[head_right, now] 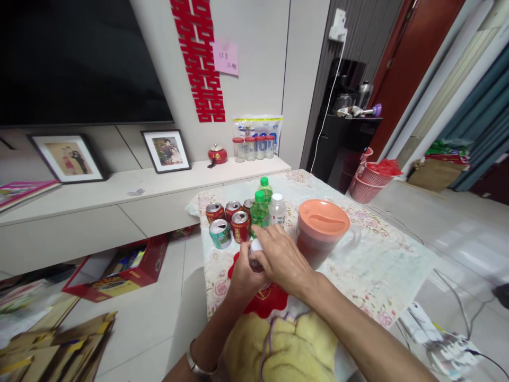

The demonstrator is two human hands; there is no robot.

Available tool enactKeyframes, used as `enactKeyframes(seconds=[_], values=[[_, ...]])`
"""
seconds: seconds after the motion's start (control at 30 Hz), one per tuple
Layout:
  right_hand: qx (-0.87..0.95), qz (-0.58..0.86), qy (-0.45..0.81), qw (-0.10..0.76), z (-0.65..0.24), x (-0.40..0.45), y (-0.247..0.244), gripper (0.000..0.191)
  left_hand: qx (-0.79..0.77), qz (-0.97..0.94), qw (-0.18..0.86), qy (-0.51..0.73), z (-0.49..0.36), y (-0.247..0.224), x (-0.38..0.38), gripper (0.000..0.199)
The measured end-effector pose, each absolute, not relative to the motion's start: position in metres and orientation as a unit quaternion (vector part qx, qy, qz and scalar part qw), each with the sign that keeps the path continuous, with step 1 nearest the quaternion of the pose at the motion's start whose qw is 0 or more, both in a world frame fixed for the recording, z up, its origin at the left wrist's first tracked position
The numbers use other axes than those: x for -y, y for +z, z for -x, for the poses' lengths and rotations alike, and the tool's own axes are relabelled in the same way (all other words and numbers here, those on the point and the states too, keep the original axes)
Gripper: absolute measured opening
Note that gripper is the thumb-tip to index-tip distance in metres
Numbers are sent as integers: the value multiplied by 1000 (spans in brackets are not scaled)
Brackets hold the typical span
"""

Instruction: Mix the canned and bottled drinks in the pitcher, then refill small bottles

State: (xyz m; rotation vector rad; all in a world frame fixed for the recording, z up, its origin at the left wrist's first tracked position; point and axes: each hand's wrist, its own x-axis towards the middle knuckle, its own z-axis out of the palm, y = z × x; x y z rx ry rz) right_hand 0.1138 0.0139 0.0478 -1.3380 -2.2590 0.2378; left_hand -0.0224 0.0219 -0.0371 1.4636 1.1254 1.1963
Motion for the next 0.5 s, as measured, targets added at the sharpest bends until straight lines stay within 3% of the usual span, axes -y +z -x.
enactKeyframes(seconds=[0.23,0.5], values=[[737,424,396,348,-133,-26,32,51,-459,-597,441,489,21,-36,-22,50],[621,507,356,481,-105,-10,2,44,-495,-576,430,488,21,-36,-20,49]])
